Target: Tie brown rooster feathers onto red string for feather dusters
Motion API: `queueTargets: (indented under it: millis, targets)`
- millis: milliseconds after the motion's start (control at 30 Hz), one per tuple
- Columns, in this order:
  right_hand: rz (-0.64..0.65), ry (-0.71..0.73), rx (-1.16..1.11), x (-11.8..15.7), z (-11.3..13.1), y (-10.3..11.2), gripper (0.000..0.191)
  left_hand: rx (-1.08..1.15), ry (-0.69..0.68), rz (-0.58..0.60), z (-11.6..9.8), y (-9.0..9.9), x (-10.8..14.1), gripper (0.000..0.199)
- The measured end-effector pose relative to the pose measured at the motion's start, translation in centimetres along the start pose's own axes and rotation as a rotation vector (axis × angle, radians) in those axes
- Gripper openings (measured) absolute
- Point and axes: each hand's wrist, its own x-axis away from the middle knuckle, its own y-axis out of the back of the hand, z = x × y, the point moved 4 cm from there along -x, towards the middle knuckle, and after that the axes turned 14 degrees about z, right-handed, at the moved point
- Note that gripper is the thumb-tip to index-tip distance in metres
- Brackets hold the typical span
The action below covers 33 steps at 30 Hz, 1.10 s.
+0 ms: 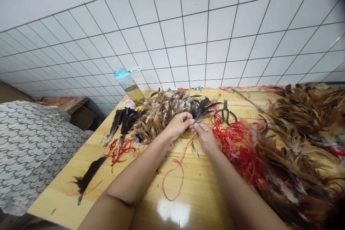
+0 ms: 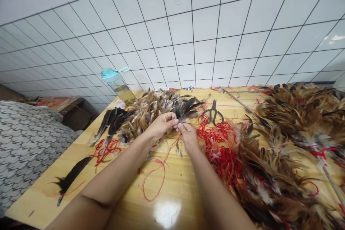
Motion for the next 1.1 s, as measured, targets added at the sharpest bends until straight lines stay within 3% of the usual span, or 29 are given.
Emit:
queueTargets:
  millis: [233,367,467,600,733,833,967,1100]
  targets:
    - [0.017,-0.019,0.053,0.1,-0.1,-0.1,0.039,-0.086,0.012,0.033,0.4,0.3,0.5,0.029]
    - [-0.031,0.001,0.072,0.1,-0.1,0.0,0.040,-0.424,-0.042,-0.115,-1.7,2.8,-0.3,0.018]
    - [-0.131,0.025,0.005,0.2,-0.2,0.5,0.042,-0.778,-0.092,-0.239,-4.6,4.9,-2.9,0.010]
    - [-0.289,0.096,-0.021,0.4,0.0,1.4,0.042,-1.181,0.108,-0.194,-5.9,6.3,-9.4,0.017]
    - [-0.322,0.167,0.013,0.3,0.1,1.8,0.042,-1.210,0.212,-0.154,-4.2,6.3,-15.1,0.012]
    - [-0.323,0.197,0.028,0.2,0.0,1.9,0.042,-1.191,0.281,-0.145,-2.3,6.0,-17.3,0.004]
    - [-0.303,0.194,0.050,0.2,-0.2,1.8,0.043,-1.127,0.287,-0.169,-1.5,6.1,-18.0,0.005]
    - [-0.314,0.158,0.036,0.2,-0.3,1.8,0.042,-1.006,0.191,-0.238,-3.8,7.0,-16.6,0.004]
